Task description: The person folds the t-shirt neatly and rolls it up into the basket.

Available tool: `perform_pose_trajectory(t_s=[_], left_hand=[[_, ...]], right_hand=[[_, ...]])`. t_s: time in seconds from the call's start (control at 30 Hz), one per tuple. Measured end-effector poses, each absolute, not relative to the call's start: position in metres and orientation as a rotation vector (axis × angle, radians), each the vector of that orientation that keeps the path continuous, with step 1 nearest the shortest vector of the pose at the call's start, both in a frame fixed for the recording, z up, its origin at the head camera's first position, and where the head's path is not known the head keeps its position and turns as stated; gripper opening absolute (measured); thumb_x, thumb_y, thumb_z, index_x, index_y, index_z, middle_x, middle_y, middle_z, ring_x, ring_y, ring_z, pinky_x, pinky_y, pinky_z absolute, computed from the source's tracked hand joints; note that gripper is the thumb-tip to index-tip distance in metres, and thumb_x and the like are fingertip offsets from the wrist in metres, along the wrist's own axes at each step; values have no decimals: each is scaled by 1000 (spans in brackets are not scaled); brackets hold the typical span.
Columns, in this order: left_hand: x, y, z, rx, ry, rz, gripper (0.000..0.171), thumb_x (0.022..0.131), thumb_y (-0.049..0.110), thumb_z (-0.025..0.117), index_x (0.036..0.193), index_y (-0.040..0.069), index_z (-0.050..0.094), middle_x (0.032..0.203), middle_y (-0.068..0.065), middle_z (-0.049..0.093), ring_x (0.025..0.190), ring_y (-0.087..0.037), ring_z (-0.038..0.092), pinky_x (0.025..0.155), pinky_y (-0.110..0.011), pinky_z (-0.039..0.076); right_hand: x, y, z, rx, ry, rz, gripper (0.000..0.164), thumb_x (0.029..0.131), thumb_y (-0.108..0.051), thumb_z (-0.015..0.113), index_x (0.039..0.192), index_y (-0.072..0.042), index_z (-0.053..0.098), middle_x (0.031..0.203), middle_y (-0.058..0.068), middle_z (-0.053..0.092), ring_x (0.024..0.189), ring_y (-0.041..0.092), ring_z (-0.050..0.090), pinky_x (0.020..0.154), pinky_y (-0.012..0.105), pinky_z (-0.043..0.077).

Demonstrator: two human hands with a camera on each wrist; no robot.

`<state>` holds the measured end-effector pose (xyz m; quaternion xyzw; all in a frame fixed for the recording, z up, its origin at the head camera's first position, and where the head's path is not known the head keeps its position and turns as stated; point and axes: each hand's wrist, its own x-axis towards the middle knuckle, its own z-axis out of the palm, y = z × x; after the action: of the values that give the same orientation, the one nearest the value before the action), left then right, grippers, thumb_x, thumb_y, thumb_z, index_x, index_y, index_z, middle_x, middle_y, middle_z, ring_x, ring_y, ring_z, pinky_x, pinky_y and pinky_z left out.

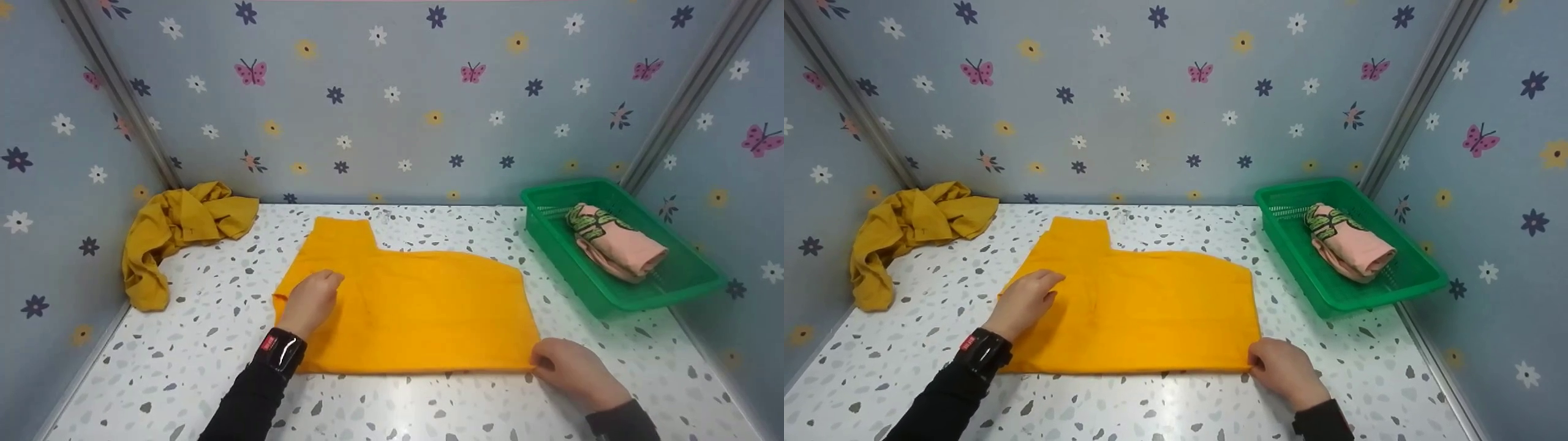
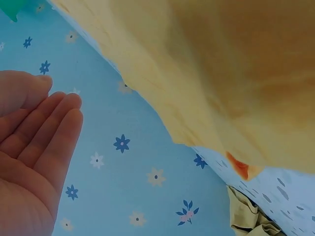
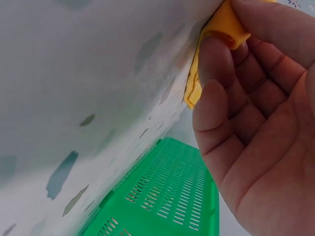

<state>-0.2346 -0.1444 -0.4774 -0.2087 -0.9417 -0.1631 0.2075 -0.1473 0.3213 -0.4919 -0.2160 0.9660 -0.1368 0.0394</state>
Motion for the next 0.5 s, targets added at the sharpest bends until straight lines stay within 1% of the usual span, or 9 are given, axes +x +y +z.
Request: perform_pose_trajectory(t_s=[0.17, 0.3, 0.43, 0.5], left_hand=[[-233, -151, -478, -542, -2677, -466, 26, 78, -7, 60, 102, 2, 65, 97, -14, 63, 87, -28, 61, 78, -38, 50], [-233, -157, -478, -530, -2713, -490, 28, 76, -6, 63, 103, 1, 64, 99, -15, 63, 89, -30, 60, 80, -39, 49], [-233, -163, -478, -520, -2730, -507, 29, 76, -4, 65, 104, 1, 64, 99, -16, 63, 89, -30, 60, 80, -40, 48], [-233, -166, -477, -507, -2742, -503, 29, 76, -3, 66, 105, 1, 64, 99, -15, 63, 89, -30, 60, 80, -40, 48]], right_hand=[[-147, 321, -491, -655, 2956, -395, 11, 77, -22, 71, 77, -24, 60, 71, -18, 49, 63, 3, 44, 61, 29, 42], [-148, 321, -488, -664, 2925, -391, 13, 77, -29, 72, 76, -26, 60, 69, -18, 49, 63, 3, 44, 60, 28, 41], [-151, 321, -479, -641, 2832, -414, 13, 79, -38, 69, 75, -29, 60, 67, -18, 50, 60, 4, 44, 58, 27, 38], [-156, 321, -474, -627, 2796, -425, 13, 80, -39, 67, 74, -30, 60, 66, -17, 51, 59, 5, 45, 57, 26, 38]])
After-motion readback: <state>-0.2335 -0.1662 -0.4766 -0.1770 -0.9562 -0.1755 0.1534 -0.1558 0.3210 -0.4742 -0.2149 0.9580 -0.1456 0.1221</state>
